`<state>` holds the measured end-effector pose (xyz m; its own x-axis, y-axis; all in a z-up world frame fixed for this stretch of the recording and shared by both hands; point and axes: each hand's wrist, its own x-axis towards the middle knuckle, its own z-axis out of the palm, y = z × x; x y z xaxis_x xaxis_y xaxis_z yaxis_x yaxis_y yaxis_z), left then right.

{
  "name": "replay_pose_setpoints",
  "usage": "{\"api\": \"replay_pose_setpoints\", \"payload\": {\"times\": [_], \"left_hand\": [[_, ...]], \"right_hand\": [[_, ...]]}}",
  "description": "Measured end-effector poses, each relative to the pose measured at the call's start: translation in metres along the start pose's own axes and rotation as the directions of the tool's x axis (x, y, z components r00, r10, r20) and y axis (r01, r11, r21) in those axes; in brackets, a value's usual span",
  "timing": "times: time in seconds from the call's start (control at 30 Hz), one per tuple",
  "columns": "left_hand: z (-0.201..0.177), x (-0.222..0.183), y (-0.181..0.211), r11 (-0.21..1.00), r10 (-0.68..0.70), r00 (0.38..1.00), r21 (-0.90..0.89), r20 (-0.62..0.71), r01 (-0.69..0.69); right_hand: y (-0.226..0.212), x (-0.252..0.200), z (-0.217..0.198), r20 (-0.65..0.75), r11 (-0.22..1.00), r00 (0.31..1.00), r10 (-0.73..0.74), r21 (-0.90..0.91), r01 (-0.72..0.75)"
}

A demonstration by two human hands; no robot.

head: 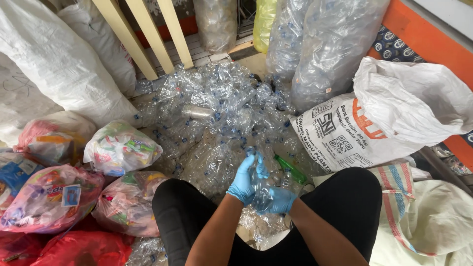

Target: The person sits on the floor surrounded by plastic waste and sorts through a pile of clear plastic bottles. They pick up individual bottles, crush them by hand, and place them into a large white sack to the right.

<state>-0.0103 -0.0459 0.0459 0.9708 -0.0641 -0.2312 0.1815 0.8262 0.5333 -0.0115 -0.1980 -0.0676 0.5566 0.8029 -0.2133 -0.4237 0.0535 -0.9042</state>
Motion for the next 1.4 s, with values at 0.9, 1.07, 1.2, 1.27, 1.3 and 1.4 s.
{"api": "replay_pose_setpoints", "payload": {"times": [0.9, 1.07, 1.2, 1.27, 1.3, 1.4], "left_hand": [[-0.041, 0.036, -0.005, 0.58, 0.451, 0.828, 0.815, -0.333, 0.012], [-0.049, 0.042, -0.009, 0.584, 0.487, 0.77, 0.809, -0.413, 0.065], [-0.031, 0.03, -0.003, 0.597, 0.439, 0.794, 0.797, -0.421, 0.093], [-0.031, 0.032, -0.004, 0.616, 0.421, 0.807, 0.784, -0.414, 0.081], [-0.036, 0.037, -0.007, 0.592, 0.433, 0.794, 0.799, -0.426, 0.106], [-0.025, 0.024, -0.01, 0.564, 0.467, 0.76, 0.814, -0.452, 0.138]], "right_hand": [[-0.01, 0.039, 0.066, -0.61, 0.617, 0.742, -0.278, -0.705, -0.349], [-0.032, 0.026, 0.075, -0.583, 0.478, 0.746, -0.321, -0.78, -0.404], [-0.043, 0.018, 0.082, -0.466, 0.137, 0.777, -0.424, -0.881, -0.453], [-0.043, 0.018, 0.079, -0.495, 0.175, 0.761, -0.42, -0.867, -0.467], [-0.044, 0.02, 0.076, -0.395, 0.019, 0.773, -0.497, -0.895, -0.446], [-0.022, 0.031, 0.057, -0.263, -0.203, 0.796, -0.545, -0.88, -0.43]]}}
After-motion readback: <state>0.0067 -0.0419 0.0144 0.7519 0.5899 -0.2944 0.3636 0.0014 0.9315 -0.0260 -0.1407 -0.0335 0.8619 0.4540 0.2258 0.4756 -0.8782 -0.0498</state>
